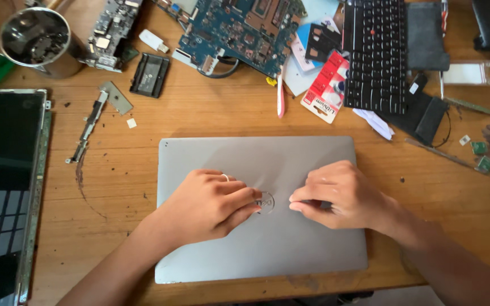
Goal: The person removes screws from the back of a silver laptop using a screwdriver, then lifts off the bottom cover. They disconnect the battery connector and remove the battery from the chassis. The person continues to unscrew internal components and disconnect cables from the motherboard.
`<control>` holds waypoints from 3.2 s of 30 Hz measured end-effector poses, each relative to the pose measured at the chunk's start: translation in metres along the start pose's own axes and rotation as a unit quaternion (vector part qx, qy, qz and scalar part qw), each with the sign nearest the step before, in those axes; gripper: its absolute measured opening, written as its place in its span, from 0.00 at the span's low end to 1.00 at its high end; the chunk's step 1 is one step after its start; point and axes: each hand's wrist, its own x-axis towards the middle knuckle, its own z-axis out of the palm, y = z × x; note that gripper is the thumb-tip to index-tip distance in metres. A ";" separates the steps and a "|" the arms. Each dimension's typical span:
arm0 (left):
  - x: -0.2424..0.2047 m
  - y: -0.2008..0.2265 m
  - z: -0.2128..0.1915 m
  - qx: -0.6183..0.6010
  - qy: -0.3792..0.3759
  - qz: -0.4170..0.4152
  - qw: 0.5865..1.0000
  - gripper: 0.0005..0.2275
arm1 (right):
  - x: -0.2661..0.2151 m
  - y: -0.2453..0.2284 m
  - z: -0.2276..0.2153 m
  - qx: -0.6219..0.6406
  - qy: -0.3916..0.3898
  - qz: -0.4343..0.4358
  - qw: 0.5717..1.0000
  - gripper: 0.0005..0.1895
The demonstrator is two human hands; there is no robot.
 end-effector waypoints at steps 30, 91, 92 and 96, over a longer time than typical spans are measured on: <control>-0.001 0.001 0.002 0.007 0.004 0.001 1.000 0.07 | -0.002 -0.003 0.002 -0.011 0.006 0.003 1.000 0.06; -0.002 0.002 0.001 0.012 -0.004 -0.002 1.000 0.07 | -0.115 0.120 -0.191 0.165 0.368 0.259 0.877 0.07; -0.001 0.002 0.000 0.012 -0.004 -0.001 1.000 0.07 | -0.108 0.102 -0.189 0.158 0.369 0.227 0.888 0.07; -0.003 0.001 0.003 0.008 -0.006 0.000 1.000 0.07 | -0.095 0.041 -0.155 0.112 0.359 0.116 0.919 0.08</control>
